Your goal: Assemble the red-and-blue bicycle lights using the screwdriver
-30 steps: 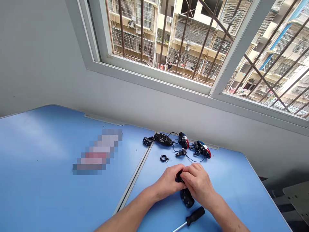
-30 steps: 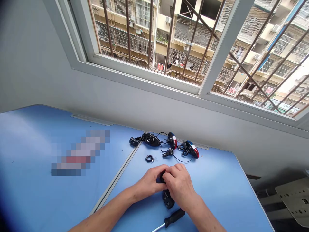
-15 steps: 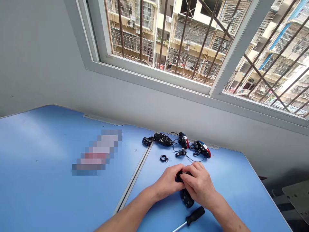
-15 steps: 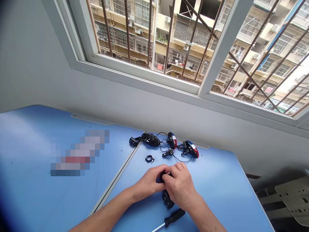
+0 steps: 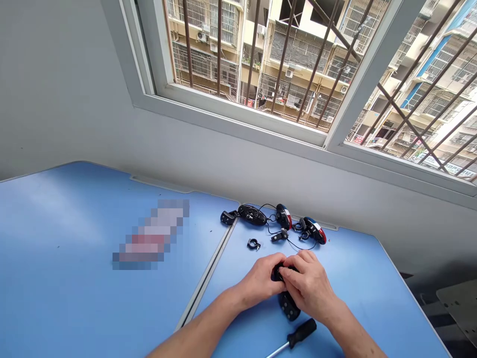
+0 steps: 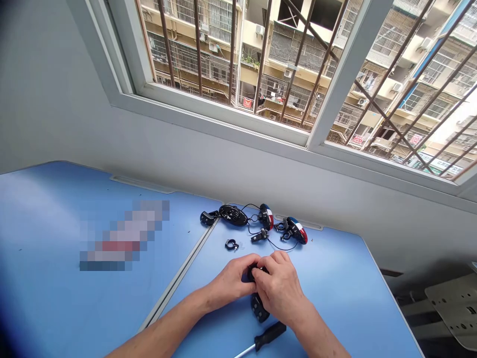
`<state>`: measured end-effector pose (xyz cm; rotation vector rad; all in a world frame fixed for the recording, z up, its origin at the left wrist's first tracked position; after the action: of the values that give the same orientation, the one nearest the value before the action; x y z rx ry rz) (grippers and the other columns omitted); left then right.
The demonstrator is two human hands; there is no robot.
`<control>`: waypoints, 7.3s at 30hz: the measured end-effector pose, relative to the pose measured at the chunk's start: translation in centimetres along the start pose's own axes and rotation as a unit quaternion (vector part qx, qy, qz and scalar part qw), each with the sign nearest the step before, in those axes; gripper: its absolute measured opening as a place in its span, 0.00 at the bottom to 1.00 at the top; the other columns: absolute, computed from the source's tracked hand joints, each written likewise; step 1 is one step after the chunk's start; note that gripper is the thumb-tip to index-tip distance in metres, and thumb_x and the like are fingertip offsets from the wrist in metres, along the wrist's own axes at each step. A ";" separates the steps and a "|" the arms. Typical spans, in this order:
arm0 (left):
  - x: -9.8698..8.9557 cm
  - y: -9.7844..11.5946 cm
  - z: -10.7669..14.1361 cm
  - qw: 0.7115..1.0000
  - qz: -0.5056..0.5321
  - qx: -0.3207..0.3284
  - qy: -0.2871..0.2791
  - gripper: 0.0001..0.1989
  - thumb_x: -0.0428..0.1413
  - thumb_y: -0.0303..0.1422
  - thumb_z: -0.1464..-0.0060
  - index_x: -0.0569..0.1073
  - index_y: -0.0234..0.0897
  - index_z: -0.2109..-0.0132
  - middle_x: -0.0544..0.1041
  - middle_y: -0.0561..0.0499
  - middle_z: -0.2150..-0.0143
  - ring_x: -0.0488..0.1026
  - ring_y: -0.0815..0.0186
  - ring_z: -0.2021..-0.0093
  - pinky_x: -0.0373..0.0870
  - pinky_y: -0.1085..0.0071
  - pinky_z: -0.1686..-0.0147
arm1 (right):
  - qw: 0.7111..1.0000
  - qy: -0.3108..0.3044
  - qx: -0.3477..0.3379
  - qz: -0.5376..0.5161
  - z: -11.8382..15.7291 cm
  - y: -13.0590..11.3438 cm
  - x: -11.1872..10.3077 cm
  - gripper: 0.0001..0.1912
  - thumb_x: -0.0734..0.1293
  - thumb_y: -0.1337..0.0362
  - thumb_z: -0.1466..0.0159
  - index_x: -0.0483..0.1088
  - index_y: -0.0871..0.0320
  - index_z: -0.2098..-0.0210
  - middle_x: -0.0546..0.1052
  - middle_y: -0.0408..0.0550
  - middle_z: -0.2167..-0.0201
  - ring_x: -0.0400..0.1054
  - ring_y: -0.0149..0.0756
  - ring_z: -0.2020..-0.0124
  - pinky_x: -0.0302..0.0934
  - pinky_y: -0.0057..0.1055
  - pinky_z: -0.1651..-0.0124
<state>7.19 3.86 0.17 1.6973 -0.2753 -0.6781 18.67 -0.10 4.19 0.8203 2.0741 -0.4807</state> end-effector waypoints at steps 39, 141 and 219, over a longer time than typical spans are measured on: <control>-0.6 -1.8 -0.7 0.996 0.079 -0.027 0.013 0.18 0.57 0.30 0.58 0.73 0.39 0.55 0.77 0.51 0.60 0.73 0.57 0.58 0.71 0.66 0.58 | 0.668 -0.046 0.545 -0.504 6.1 7.0 2.4 0.31 0.68 0.36 0.52 0.70 0.62 0.71 0.71 0.43 0.78 0.68 0.29 0.80 0.63 0.25 0.80; -1.0 -2.0 -0.7 0.990 0.133 -0.017 0.047 0.19 0.59 0.30 0.58 0.74 0.39 0.55 0.77 0.49 0.55 0.73 0.55 0.53 0.69 0.63 0.51 | 0.678 0.004 0.486 -0.551 6.0 6.9 1.1 0.24 0.76 0.49 0.53 0.76 0.61 0.64 0.79 0.50 0.70 0.73 0.36 0.72 0.68 0.33 0.69; -1.5 -2.0 -0.2 0.900 0.403 -0.164 0.012 0.20 0.63 0.26 0.61 0.80 0.36 0.56 0.80 0.46 0.55 0.71 0.56 0.51 0.63 0.65 0.49 | 0.683 0.028 0.513 -0.519 6.1 6.6 1.8 0.26 0.75 0.47 0.54 0.73 0.61 0.66 0.76 0.46 0.74 0.71 0.33 0.73 0.68 0.31 0.72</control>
<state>5.80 5.29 -1.28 1.1152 -0.7488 -0.0681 25.90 1.68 -1.06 0.0421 2.0403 -2.4028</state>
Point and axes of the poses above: each hand's wrist, its own z-axis away from the middle knuckle, its own x-axis out of the palm, y = z × x, the point moved 4 cm from there along -z, towards the middle knuckle
